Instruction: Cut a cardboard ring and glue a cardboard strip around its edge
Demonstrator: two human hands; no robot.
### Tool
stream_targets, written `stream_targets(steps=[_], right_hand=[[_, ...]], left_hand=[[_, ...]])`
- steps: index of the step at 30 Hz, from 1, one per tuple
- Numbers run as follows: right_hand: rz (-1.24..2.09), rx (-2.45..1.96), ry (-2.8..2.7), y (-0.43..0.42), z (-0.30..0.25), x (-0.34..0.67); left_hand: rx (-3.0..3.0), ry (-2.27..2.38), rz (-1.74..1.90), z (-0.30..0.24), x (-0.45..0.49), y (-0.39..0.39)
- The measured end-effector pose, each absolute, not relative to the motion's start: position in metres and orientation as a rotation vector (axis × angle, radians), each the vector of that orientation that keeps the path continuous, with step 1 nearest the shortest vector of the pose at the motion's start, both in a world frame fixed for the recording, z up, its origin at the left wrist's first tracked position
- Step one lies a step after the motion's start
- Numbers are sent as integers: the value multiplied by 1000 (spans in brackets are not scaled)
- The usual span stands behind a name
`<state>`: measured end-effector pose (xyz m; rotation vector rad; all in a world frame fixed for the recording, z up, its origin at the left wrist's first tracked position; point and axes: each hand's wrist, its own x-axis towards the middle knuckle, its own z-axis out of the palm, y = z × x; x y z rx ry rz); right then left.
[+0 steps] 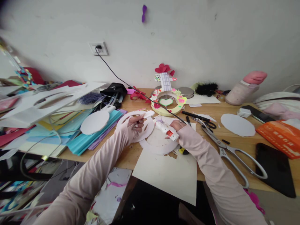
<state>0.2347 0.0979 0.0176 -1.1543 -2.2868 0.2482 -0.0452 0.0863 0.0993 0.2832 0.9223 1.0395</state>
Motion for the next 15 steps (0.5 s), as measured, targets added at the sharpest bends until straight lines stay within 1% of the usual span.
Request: stream_targets(steps=[4, 9, 15], right_hand=[[264, -1141, -2266, 103, 15, 236], [290, -1014, -2241, 107, 13, 238], [294, -1016, -2173, 108, 14, 235]], left_hand=[[297, 909, 1042, 99, -46, 86], [300, 917, 1045, 99, -46, 86], [317, 912, 1040, 97, -46, 87]])
